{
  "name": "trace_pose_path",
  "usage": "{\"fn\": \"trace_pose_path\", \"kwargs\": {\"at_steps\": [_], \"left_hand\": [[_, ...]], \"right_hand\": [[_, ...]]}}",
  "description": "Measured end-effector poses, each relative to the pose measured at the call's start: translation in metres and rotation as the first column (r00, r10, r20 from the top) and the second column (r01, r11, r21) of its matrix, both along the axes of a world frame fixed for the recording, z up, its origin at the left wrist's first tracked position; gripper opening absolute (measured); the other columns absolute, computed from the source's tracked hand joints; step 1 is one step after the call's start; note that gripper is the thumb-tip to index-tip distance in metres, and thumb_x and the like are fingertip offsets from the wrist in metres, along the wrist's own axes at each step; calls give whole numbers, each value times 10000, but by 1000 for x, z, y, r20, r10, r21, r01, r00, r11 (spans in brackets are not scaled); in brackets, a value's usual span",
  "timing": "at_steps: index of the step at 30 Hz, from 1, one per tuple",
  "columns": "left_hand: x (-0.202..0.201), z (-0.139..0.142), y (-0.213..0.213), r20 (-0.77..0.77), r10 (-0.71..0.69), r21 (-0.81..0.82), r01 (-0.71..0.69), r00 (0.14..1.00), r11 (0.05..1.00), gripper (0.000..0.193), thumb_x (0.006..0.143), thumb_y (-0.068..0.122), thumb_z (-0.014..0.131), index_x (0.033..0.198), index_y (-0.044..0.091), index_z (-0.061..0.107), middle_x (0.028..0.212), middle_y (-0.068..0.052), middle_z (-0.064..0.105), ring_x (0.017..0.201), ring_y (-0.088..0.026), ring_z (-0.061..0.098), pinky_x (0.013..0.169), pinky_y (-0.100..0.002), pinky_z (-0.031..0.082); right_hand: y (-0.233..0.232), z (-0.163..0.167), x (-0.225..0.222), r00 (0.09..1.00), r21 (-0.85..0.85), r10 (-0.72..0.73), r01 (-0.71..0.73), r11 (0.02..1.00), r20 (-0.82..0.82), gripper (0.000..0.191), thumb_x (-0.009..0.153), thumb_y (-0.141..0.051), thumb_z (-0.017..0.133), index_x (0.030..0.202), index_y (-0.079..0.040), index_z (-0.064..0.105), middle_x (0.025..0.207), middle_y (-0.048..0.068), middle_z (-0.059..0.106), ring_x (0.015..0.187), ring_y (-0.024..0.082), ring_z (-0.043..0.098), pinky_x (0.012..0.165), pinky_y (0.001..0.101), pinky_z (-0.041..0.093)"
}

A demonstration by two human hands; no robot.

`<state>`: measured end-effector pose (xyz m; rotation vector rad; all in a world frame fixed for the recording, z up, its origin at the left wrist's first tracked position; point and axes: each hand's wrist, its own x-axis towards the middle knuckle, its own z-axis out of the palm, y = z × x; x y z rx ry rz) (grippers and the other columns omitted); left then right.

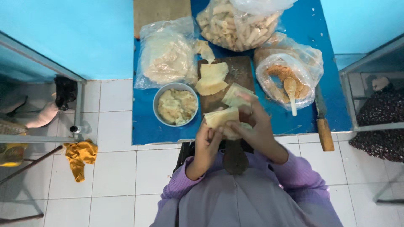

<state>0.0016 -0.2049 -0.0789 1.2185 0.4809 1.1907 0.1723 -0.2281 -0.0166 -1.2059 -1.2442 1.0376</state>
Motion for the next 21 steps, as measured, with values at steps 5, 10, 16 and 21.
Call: {"fn": "trace_pose_path", "kwargs": {"at_steps": [5,10,16,21], "left_hand": [[-22,28,4,-98,145,-69,-152,985,986,576,1027,12,559,1552,-23,325,1353,-141,587,1223,-220,664,982,-350,573],[-66,50,18,-144,520,281,-469,842,837,459,1068,17,588,1509,11,459,1434,-172,533,1320,-272,639,1130,-374,545],[-90,70,38,-473,672,551,-404,570,730,859,801,180,882,1514,48,422,1559,-227,443,1445,-407,463,1203,-471,401],[-73,68,50,-583,621,567,-285,524,773,1243,583,314,988,1555,20,271,1600,-306,249,1447,-503,340,1162,-538,337]], "right_hand": [[39,29,4,967,88,-22,0,996,255,766,861,41,786,1511,-94,405,1279,157,654,1078,165,710,824,316,624],[110,40,15,791,383,-236,2,924,564,628,966,-11,733,1523,-65,448,1392,206,620,1294,332,608,1070,437,504],[95,21,-33,464,274,-50,-429,860,884,333,831,-107,703,1152,-194,692,1206,177,544,1244,362,480,1104,588,363],[72,20,-58,232,278,-192,-433,858,954,401,790,-230,689,1161,-102,765,1222,235,524,1223,395,460,958,690,317]]}}
